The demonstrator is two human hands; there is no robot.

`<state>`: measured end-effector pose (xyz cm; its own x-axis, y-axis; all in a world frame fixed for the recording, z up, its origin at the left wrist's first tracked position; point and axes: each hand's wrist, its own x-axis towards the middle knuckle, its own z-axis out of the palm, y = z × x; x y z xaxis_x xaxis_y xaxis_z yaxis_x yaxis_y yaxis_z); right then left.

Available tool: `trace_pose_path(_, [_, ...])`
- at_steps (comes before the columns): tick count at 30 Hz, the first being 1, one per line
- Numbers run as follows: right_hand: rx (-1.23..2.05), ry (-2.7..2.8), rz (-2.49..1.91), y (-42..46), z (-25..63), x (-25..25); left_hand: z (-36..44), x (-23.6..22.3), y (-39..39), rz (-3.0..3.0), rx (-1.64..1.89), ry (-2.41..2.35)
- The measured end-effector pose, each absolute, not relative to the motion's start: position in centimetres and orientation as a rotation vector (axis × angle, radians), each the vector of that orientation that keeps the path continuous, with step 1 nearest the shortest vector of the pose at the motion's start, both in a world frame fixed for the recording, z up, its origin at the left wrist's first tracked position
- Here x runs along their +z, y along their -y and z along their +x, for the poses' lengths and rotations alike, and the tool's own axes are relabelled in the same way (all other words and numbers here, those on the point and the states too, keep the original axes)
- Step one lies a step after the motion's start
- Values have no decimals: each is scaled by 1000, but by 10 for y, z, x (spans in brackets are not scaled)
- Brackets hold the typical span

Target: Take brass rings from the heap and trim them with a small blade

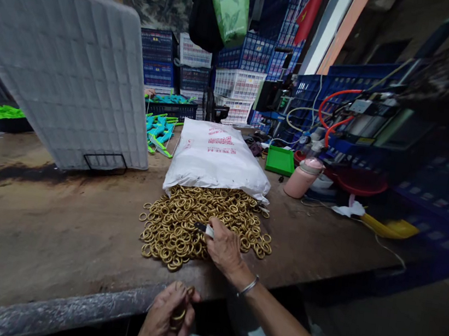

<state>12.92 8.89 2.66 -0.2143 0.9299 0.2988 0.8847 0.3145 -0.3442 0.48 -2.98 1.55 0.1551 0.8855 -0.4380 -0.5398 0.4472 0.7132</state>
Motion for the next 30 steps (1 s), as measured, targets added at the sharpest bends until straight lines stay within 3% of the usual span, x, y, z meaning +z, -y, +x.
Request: trace_pose_path(30, [90,2205,-1609,-114,120,16,7,-17,13,277,1098,-1023])
